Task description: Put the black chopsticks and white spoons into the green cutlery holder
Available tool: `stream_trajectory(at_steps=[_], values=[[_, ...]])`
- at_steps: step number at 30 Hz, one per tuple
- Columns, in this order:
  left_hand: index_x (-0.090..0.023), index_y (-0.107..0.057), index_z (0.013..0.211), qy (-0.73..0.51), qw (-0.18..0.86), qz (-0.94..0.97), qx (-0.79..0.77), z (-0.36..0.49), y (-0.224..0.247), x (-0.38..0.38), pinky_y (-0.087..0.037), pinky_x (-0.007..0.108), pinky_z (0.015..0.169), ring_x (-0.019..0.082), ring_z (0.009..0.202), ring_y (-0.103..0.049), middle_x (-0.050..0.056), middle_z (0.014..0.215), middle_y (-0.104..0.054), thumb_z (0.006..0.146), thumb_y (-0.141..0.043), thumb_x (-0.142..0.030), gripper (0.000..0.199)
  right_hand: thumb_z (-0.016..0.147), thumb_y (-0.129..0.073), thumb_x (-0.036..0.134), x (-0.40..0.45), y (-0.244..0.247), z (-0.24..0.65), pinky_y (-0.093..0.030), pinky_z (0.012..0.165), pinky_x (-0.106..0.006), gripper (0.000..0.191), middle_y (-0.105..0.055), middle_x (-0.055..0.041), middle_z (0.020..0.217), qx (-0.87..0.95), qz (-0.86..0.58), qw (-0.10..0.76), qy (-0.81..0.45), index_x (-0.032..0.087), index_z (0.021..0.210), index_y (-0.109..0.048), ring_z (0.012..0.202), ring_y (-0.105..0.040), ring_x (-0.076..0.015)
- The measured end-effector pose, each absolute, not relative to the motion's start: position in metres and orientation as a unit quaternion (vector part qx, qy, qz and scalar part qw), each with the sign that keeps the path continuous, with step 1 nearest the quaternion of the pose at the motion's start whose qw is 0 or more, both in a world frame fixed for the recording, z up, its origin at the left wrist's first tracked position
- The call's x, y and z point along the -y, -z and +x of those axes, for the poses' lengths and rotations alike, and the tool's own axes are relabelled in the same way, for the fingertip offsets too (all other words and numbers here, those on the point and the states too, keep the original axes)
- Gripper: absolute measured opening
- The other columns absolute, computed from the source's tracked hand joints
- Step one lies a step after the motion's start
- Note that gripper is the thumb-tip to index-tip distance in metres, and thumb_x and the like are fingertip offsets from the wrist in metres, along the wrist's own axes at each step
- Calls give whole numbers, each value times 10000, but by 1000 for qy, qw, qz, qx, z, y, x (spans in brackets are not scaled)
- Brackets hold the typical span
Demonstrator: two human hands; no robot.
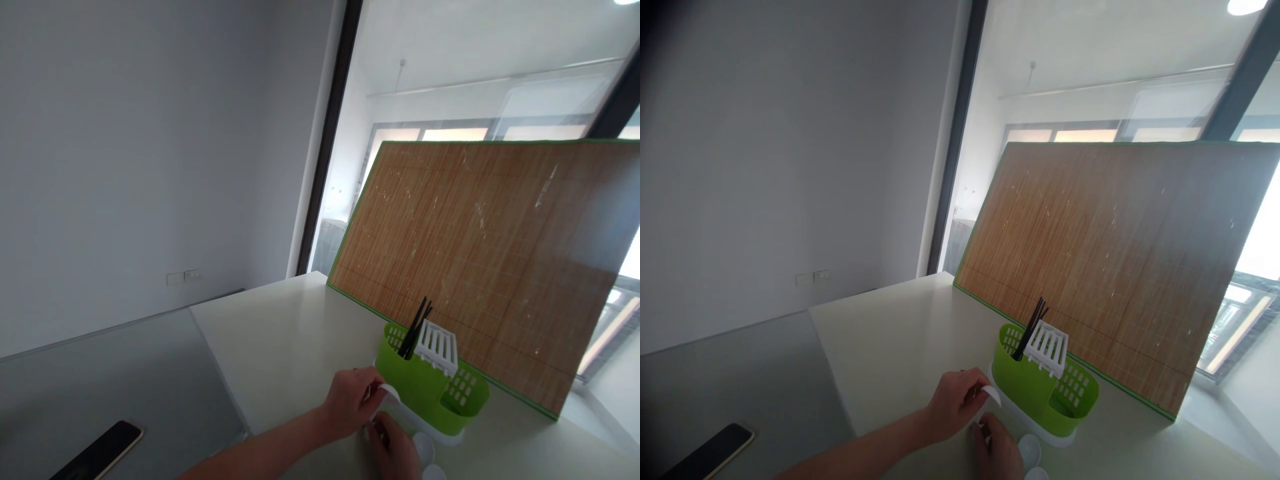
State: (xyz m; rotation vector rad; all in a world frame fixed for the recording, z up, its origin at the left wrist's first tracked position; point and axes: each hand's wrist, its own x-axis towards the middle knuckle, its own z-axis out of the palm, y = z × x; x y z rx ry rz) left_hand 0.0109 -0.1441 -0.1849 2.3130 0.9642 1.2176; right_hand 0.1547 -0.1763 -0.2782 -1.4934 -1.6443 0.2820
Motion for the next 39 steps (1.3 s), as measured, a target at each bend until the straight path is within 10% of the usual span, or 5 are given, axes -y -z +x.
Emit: stream_trajectory(at_steps=[11, 17, 30, 39], values=[[-180, -561, 809, -525, 150, 760, -352, 7, 130, 111, -338, 191, 544, 76, 553, -453, -38, 619, -538, 869, -443, -392, 250, 825, -341, 646, 175, 271, 161, -360, 455, -255, 550, -582, 26, 560, 645, -607, 454, -98, 198, 977, -622, 407, -512, -147], [-195, -560, 889, -501, 109, 765, -390, 39, 66, 50, -372, 210, 593, 97, 659, -537, -30, 745, -605, 865, -424, -419, 264, 809, -314, 695, 177, 259, 166, -383, 464, -258, 617, -550, 13, 502, 624, -615, 478, -65, 188, 835, -663, 409, -504, -152], [-183, -667, 737, -276, 113, 826, -478, 89, 122, -3, -460, 327, 698, 251, 833, -627, 74, 785, -675, 688, -594, -288, 136, 848, -311, 621, 176, 263, 163, -416, 476, -249, 537, -645, -16, 593, 671, -599, 434, -59, 230, 803, -675, 457, -568, -168], [-210, -596, 1001, -306, 109, 813, -484, 86, 121, 3, -435, 282, 715, 210, 843, -614, 25, 822, -664, 695, -607, -296, 318, 857, -300, 587, 179, 260, 163, -415, 488, -261, 511, -649, -18, 609, 664, -608, 433, -38, 236, 786, -665, 483, -573, -173]])
